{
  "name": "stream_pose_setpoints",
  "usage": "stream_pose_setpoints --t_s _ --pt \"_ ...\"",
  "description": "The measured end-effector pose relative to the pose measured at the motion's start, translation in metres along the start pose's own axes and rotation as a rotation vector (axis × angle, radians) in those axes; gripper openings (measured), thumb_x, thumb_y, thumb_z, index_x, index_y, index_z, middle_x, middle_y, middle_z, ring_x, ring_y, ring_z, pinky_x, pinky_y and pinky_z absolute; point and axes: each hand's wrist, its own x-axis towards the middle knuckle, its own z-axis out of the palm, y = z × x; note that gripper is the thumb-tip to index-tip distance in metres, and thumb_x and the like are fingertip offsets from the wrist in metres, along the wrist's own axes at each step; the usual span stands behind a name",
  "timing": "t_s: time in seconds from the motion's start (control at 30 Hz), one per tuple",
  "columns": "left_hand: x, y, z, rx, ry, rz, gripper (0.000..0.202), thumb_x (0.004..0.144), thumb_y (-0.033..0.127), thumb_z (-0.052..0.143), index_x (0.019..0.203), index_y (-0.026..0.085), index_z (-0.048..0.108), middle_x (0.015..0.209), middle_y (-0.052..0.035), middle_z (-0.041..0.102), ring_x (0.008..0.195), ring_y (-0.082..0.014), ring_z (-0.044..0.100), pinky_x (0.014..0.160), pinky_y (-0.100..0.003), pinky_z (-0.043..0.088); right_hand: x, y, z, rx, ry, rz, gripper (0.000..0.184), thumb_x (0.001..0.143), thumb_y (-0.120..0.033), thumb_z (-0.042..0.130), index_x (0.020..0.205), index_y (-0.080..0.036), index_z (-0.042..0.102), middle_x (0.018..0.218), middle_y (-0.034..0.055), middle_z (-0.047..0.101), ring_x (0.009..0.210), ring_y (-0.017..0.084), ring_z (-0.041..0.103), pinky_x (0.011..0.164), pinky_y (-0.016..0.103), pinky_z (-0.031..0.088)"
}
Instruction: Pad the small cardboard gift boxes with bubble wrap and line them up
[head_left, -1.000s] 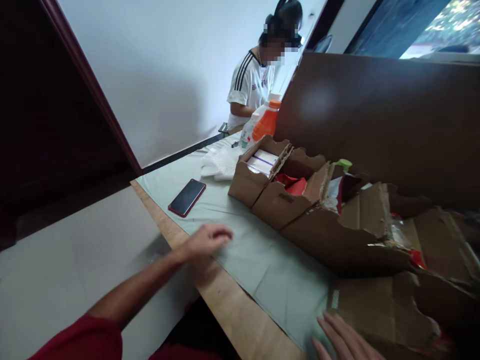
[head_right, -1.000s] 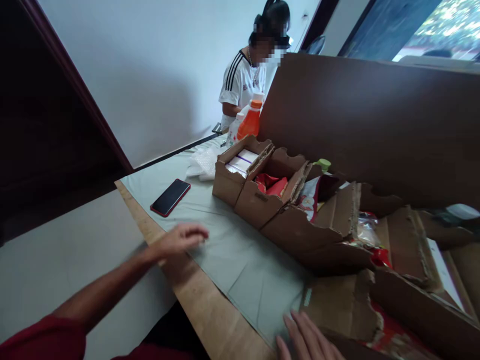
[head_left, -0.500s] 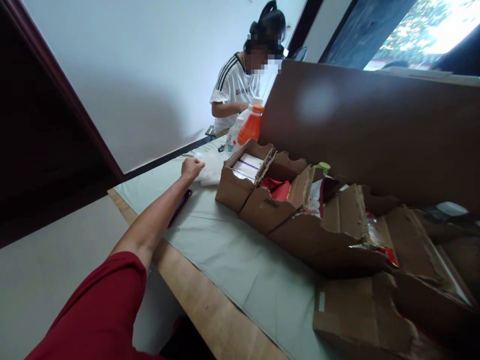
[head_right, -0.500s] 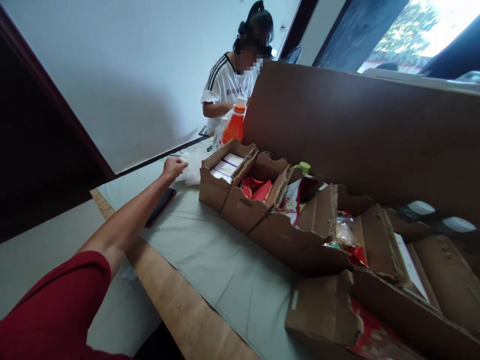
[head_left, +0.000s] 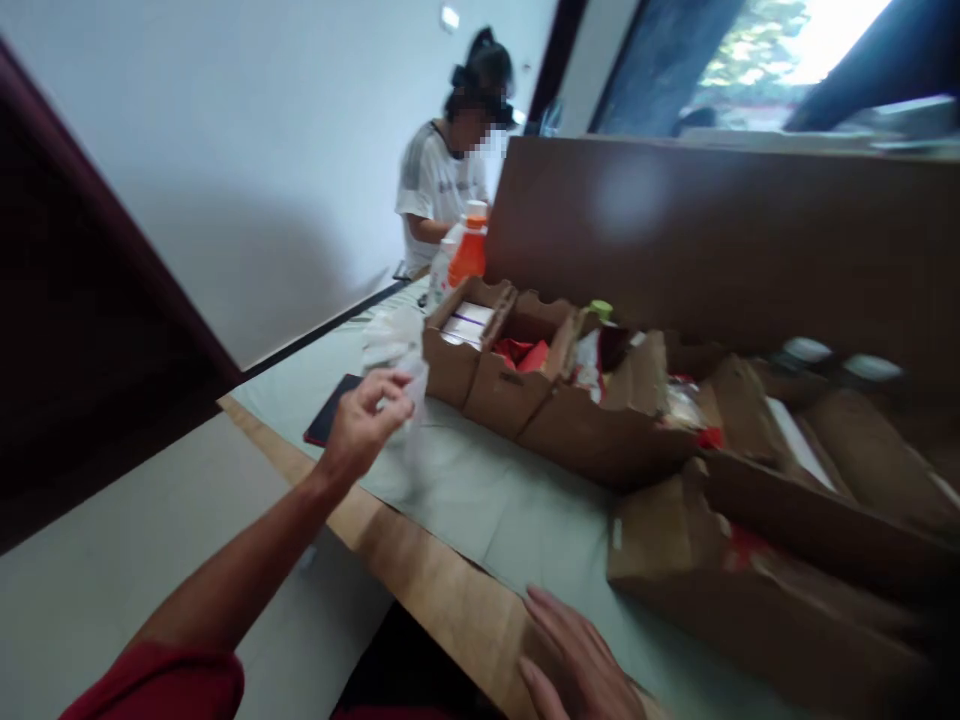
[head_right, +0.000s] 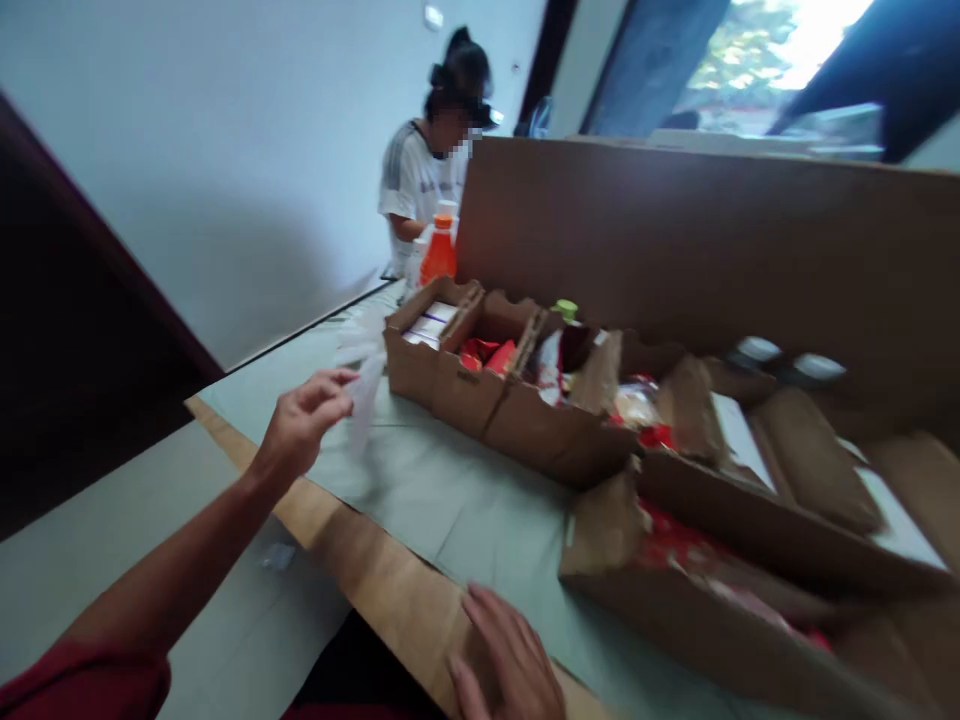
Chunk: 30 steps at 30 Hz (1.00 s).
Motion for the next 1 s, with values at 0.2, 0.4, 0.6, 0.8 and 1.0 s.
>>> stream_pose_setpoints --t_s 0.2,0.4,0.6,0.8,1.0 --pt "-0.133 -0.016 0.067 -0.084 -0.462 -0.226 0.033 0.083 0.049 0.067 0.063 0.022 0.066 0.118 -0.0121 0.073 0.111 -0.0312 0.069 0.093 -0.043 0.058 0.021 -0.039 0.020 0.913 -0.023 0.466 0.107 0.072 -0.062 0.082 0.159 -0.022 0.034 0.153 0.0204 0.052 0.135 0.033 0.058 0.106 0.048 0.051" --pt "-0.175 -0.016 0.093 -0.119 -0.696 -0.140 0.025 0.095 0.038 0.056 0.095 0.021 0.075 0.128 -0.0128 0.071 0.122 -0.0293 0.066 0.103 -0.044 0.054 -0.013 -0.011 0.007 0.665 0.314 0.629 0.040 0.092 -0.049 0.062 0.121 -0.022 0.066 0.114 0.0079 0.073 0.107 0.024 0.069 0.099 0.038 0.055" --pt "-0.175 -0.022 0.088 0.132 -0.700 0.321 0.014 0.092 0.013 0.060 0.099 0.020 0.070 0.117 -0.0128 0.072 0.118 -0.0254 0.066 0.099 -0.042 0.056 -0.080 0.035 -0.053 0.149 0.453 0.839 0.058 0.086 -0.057 0.065 0.130 -0.018 0.061 0.101 0.0096 0.075 0.077 0.022 0.069 0.069 0.036 0.059" --pt "-0.167 -0.020 0.103 0.279 -0.741 0.479 0.019 0.094 0.006 0.057 0.104 0.019 0.065 0.119 -0.0117 0.068 0.120 -0.0244 0.061 0.101 -0.041 0.054 -0.109 0.031 -0.087 -0.462 0.594 0.540 0.028 0.097 -0.028 0.060 0.123 -0.019 0.067 0.112 0.0124 0.075 0.098 0.026 0.071 0.090 0.045 0.057" --pt "-0.166 -0.034 0.151 0.447 -0.919 0.634 0.021 0.091 0.005 0.052 0.098 0.018 0.066 0.109 -0.0112 0.069 0.097 -0.0254 0.061 0.082 -0.041 0.056 -0.039 0.013 -0.026 -0.342 0.109 0.114 0.024 0.094 -0.014 0.060 0.116 -0.021 0.067 0.132 0.0103 0.070 0.123 0.025 0.062 0.100 0.043 0.051"
